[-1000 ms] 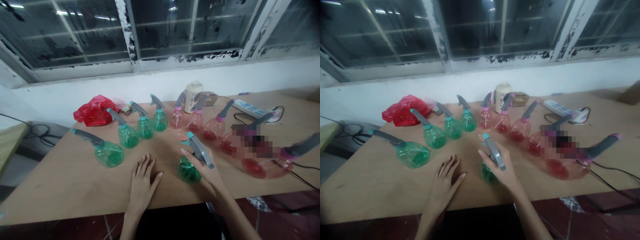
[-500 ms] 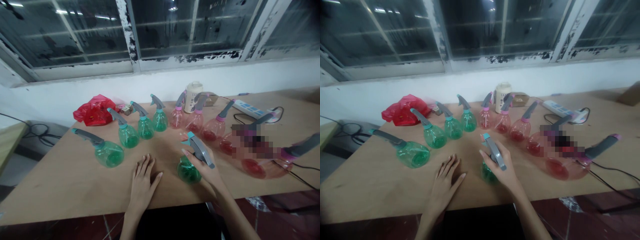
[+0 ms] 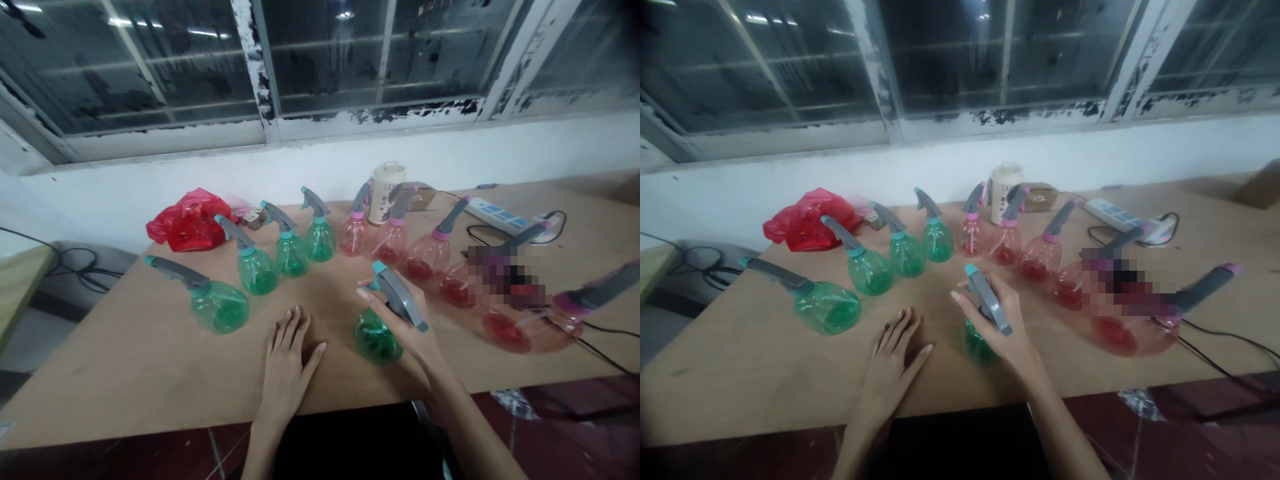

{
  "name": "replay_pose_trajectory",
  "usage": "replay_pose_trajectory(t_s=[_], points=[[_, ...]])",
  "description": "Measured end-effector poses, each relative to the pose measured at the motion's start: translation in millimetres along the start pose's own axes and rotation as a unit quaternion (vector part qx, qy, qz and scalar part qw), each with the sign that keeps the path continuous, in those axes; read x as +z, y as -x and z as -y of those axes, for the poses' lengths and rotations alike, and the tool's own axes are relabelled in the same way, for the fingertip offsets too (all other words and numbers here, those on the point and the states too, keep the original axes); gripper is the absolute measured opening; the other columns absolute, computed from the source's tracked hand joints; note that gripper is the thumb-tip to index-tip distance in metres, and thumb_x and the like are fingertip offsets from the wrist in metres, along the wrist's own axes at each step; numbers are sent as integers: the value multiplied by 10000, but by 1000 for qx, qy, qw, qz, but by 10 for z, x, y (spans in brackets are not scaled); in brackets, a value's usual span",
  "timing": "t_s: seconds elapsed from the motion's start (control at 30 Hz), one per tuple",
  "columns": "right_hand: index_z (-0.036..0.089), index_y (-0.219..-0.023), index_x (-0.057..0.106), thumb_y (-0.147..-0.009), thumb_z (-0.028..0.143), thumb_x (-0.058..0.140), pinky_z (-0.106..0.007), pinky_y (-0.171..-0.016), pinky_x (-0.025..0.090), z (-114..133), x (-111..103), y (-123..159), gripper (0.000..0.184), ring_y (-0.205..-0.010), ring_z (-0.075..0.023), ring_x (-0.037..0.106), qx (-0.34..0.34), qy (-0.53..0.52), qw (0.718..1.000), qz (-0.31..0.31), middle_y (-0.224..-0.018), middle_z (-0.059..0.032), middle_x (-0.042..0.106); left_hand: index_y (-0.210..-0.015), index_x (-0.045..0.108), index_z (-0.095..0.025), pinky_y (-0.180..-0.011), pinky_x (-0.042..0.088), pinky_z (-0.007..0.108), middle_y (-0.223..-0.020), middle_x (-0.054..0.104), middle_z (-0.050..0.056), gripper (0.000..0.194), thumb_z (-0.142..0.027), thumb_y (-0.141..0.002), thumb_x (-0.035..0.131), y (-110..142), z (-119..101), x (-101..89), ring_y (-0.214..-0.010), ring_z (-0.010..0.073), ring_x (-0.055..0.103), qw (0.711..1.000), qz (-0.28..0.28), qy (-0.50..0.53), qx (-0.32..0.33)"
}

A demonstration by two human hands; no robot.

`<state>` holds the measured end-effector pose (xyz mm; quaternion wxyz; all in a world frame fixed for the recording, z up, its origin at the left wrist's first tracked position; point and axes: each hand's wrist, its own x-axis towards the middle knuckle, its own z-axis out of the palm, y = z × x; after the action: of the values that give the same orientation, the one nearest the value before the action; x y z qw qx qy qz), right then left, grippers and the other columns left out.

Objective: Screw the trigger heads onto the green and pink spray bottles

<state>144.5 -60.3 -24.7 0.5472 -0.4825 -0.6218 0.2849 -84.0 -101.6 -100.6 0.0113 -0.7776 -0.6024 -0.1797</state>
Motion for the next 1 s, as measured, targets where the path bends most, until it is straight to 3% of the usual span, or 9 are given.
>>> replay_pose_trajectory(t_s=[0.13, 0.23, 0.37, 0.47, 0.7, 1.0], points=[[209, -748, 590, -844, 382, 672, -236, -484, 396, 20, 22, -7, 214, -478, -95, 472, 1, 12, 1000, -6, -584, 59, 504, -1408, 454, -200, -1150, 333, 538, -1528, 427, 99, 505, -424, -958, 494, 4, 5, -7, -1422, 282, 374, 1000, 2, 9, 0], [207, -740, 587, -849, 383, 663, -241, -504, 413, 9, 26, -7, 220, -485, -97, 484, -1, 14, 1000, -6, -595, 56, 512, -1416, 443, -202, -1149, 328, 548, -1536, 413, 102, 506, -415, -960, 496, 4, 4, -17, -1428, 285, 362, 1000, 9, 11, -4], [218, -927, 669, -836, 385, 673, -274, -616, 493, -10, 25, 3, 190, -637, -145, 618, -4, -13, 1000, 8, -826, -11, 683, -1411, 446, -194, -1144, 334, 549, -1527, 424, 114, 506, -416, -960, 500, 0, 3, -27, -1422, 288, 372, 1000, 7, 13, 3], [234, -1087, 660, -842, 390, 664, -276, -586, 495, -10, 25, 32, 290, -609, -141, 608, 6, -23, 1000, 11, -967, -41, 719, -1410, 446, -188, -1136, 341, 553, -1521, 430, 126, 504, -409, -961, 501, 1, 3, -23, -1419, 292, 377, 1000, 1, 12, 6], [224, -1120, 660, -836, 393, 664, -262, -555, 487, 1, 20, 71, 330, -521, -106, 504, -3, 8, 1000, -6, -806, -1, 671, -1404, 455, -205, -1146, 329, 548, -1512, 448, 114, 498, -404, -951, 514, 3, 0, -5, -1417, 289, 382, 1000, -13, 18, 7], [217, -1230, 626, -834, 409, 661, -253, -525, 458, -13, 10, 73, 441, -504, -96, 437, 8, 14, 1000, 5, -788, 8, 646, -1403, 454, -190, -1146, 329, 543, -1521, 433, 115, 500, -405, -955, 508, 0, 1, -8, -1419, 287, 379, 1000, -1, 13, 4]])
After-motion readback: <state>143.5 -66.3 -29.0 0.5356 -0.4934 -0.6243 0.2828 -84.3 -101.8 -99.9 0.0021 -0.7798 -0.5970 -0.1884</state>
